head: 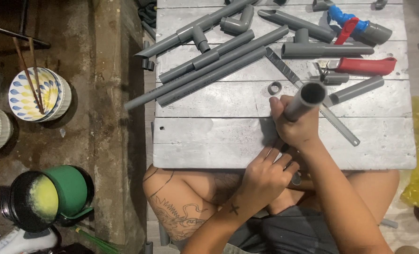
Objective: The person saws through a grey PVC pipe using a hand saw, then uses the saw blade to scrape the cut edge of the pipe.
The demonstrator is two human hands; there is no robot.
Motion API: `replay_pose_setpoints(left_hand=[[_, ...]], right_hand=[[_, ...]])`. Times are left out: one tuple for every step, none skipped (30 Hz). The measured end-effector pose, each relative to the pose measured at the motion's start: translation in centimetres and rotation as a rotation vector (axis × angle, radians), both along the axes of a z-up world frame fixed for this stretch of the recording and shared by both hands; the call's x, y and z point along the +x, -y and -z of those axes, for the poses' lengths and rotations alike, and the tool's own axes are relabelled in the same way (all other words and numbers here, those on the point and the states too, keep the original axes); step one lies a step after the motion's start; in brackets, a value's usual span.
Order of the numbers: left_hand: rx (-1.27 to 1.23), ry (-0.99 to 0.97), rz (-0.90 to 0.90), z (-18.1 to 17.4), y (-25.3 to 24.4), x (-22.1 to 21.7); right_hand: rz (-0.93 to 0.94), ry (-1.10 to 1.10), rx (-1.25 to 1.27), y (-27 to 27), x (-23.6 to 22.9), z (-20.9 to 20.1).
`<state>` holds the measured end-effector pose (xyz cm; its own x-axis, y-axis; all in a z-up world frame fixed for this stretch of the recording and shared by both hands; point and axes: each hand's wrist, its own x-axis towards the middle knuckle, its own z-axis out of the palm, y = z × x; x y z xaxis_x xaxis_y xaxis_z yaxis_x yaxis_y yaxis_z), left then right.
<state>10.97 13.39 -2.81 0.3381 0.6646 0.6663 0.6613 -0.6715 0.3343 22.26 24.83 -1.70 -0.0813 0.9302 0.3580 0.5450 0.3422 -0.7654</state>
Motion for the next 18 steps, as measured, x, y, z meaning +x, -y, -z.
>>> replay_pose_setpoints(left_hand=[[0.004, 0.0, -0.002, -0.2, 0.1, 0.0], [0.009, -0.001, -0.004, -0.3, 0.2, 0.0], [0.001, -0.001, 0.003, -0.3, 0.3, 0.0], [-0.003, 0.006, 0.012, -0.3, 0.5, 0.0], [0.004, 0.009, 0.015, -0.5, 0.1, -0.2], [0.008, 0.007, 0.017, -0.3, 0.2, 0.0], [-0.009, 0.003, 0.027, 0.0, 0.3, 0.1], [-0.026, -0.001, 0.037, 0.2, 0.3, 0.3], [-0.022, -0.002, 0.036, 0.0, 0.3, 0.1], [-0.056, -0.01, 0.062, -0.2, 0.2, -0.1], [-0.092, -0.018, 0.095, -0.4, 0.3, -0.3], [-0.091, -0.02, 0.103, -2.1, 0.3, -0.9], [-0.186, -0.049, 0.142, -3.9, 0.0, -1.3], [-0.281, -0.079, 0.181, -5.7, -0.3, -1.8], [-0.275, -0.081, 0.182, -5.2, -0.1, -2.1], [-0.292, 0.017, 0.241, -4.7, 0.2, -2.3], [-0.308, 0.113, 0.305, -4.2, 0.3, -2.5], [-0.301, 0.108, 0.312, -4.0, 0.1, -2.5]], right_hand=[[0.025, 0.057, 0.076, -0.4, 0.1, 0.5], [0.049, 0.113, 0.151, -0.8, 0.3, 1.0], [0.054, 0.114, 0.144, -0.9, 0.1, 0.9], [0.054, 0.105, 0.155, -1.1, -0.2, 0.7], [0.048, 0.092, 0.178, -1.8, -0.7, 0.4], [0.05, 0.089, 0.183, -1.0, -0.3, 0.3], [0.037, 0.05, 0.119, -0.4, 0.0, 0.2], [0.023, 0.012, 0.056, 0.3, 0.3, 0.2], [0.023, 0.011, 0.06, 0.0, 0.0, -0.7], [-0.004, -0.206, 0.068, -0.2, -0.3, -1.4], [-0.025, -0.424, 0.076, -0.3, -0.5, -2.2], [-0.018, -0.426, 0.079, 0.3, -0.1, -2.6], [-0.052, -0.727, 0.011, 0.5, 0.3, -3.1], [-0.091, -1.027, -0.062, 0.8, 0.8, -3.8], [-0.092, -1.028, -0.055, 1.4, 1.3, -4.5], [-0.053, -1.126, -0.154, 2.1, 2.0, -5.3], [-0.01, -1.224, -0.251, 2.8, 2.6, -6.0], [-0.009, -1.227, -0.239, 3.4, 2.8, -6.8]])
